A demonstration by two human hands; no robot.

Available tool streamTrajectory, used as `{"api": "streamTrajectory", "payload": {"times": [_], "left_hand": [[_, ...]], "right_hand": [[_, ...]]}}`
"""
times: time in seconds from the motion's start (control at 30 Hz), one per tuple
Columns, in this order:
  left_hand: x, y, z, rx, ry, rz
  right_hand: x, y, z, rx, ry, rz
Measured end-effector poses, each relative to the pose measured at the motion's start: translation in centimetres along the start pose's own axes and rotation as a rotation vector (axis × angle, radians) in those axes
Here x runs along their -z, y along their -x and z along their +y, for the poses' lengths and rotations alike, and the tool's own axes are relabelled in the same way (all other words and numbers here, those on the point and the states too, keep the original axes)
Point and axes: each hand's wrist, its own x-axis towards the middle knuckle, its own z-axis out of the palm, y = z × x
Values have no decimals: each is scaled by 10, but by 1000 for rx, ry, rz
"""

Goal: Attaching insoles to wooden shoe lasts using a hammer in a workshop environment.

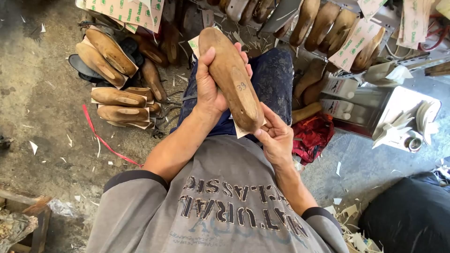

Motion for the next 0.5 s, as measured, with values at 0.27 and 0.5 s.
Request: {"api": "streamTrajectory", "payload": {"times": [0.27,0.5], "left_hand": [[-3,-1,-1,-19,-53,-82],[-4,-2,-1,-54,-121,-141]], "right_hand": [[-2,3,-8,-18,13,1],[-1,7,-11,-49,84,9]]}}
